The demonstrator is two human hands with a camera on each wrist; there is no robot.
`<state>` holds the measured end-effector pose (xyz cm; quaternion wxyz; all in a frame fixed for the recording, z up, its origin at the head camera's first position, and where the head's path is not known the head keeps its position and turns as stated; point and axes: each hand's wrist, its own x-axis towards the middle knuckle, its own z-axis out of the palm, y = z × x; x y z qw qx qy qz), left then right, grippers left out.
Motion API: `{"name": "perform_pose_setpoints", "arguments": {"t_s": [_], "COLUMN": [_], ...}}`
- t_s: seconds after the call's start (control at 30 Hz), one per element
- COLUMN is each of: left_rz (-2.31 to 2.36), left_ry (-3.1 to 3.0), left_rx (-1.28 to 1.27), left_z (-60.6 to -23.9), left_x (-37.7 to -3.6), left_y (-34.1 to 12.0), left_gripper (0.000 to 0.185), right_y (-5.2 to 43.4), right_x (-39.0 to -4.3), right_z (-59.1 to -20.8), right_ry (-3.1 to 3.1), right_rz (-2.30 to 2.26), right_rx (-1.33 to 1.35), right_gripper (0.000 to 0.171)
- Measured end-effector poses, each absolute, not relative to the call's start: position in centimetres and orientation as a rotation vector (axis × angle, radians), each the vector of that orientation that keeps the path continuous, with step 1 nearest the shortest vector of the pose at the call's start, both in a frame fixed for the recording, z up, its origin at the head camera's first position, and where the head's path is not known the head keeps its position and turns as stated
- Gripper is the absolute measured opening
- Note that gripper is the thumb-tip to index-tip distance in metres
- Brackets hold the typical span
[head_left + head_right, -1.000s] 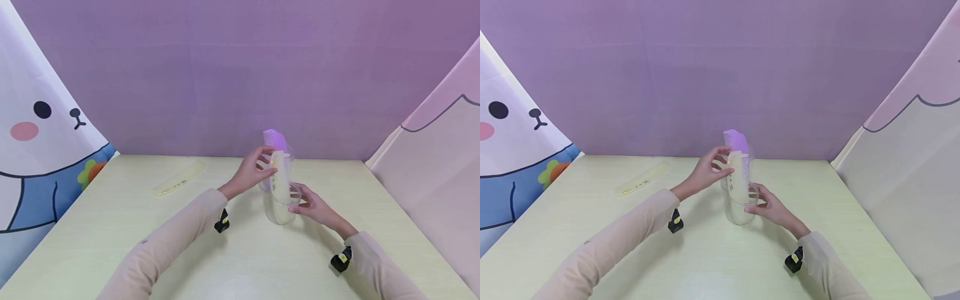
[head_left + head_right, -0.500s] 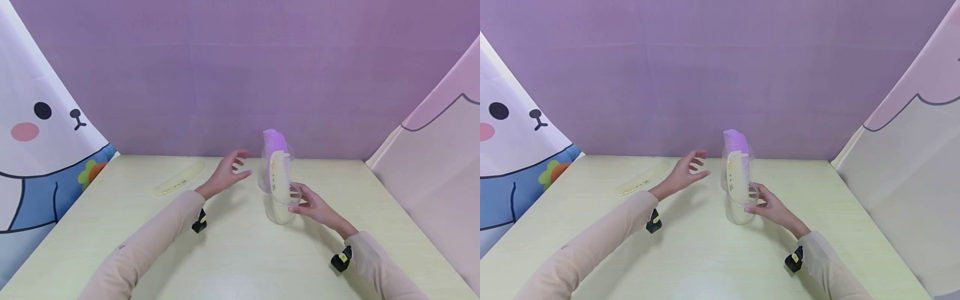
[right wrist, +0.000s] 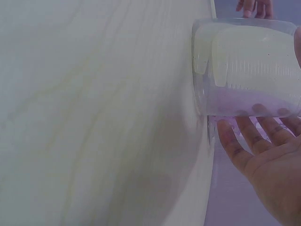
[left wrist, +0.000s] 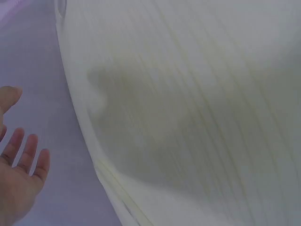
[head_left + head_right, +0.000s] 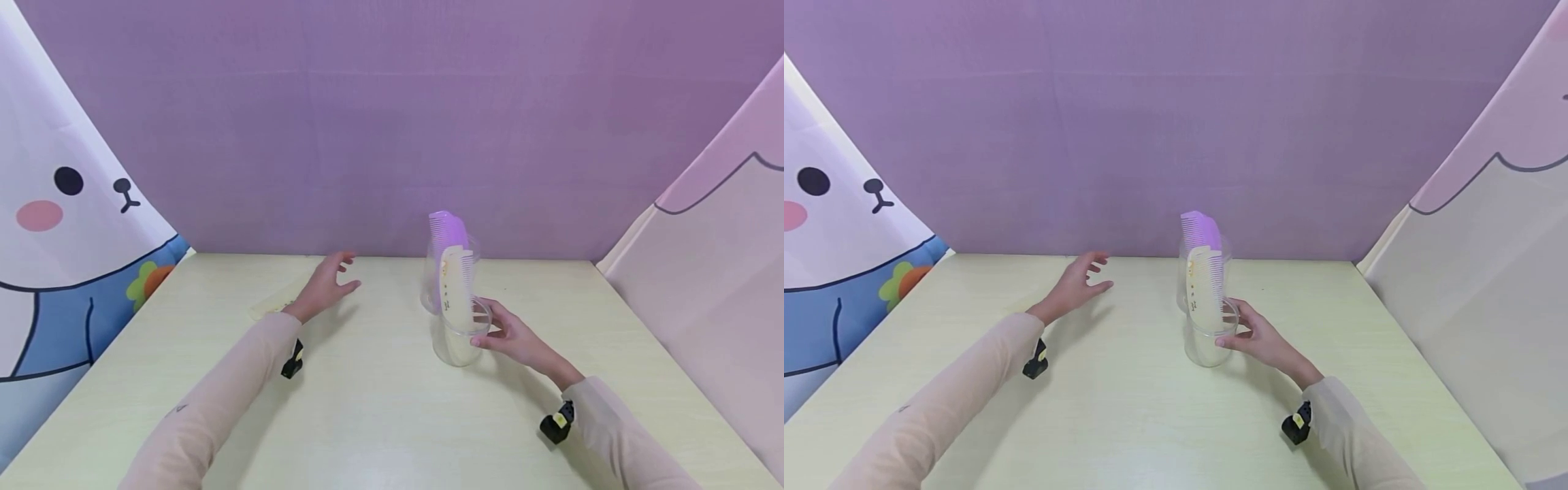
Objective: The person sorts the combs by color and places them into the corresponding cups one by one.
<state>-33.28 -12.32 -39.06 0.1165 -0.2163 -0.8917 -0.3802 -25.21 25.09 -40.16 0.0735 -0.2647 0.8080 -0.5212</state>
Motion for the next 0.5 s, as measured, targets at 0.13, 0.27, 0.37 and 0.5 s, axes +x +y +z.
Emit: {"name": "perform_pose_setpoints", "arguments": {"t_s": [0.13,0.27,0.37,0.5], "left_rz": [-1.073,-1.008,-0.929,-0.798], "left_ry": [-2.667,-2.721,-2.750,-2.772], "left_rx": [-0.558,-0.493,-0.444,-0.386], "left_z": [-39.2,-39.2,-39.5,-39.8], "left_x": [-33.4,-33.5,-33.6,-33.8], "left_y": [-13.8,-14.9,-15.7,-16.8], "left_gripper": [0.055,0.055,0.054,0.053], "right_y": [25.1,25.1,25.1,25.1], "right_x": [-25.2,-25.2,-25.2,-25.2], "right_z": [-40.2,-40.1,-40.1,-40.2], "right_ry": [2.419,2.421,2.422,2.419], "right_rz": [-1.568,-1.568,-1.567,-1.571], "right_rx": [-0.804,-0.802,-0.802,-0.805], "right_gripper": [0.069,0.069,0.070,0.070]}}
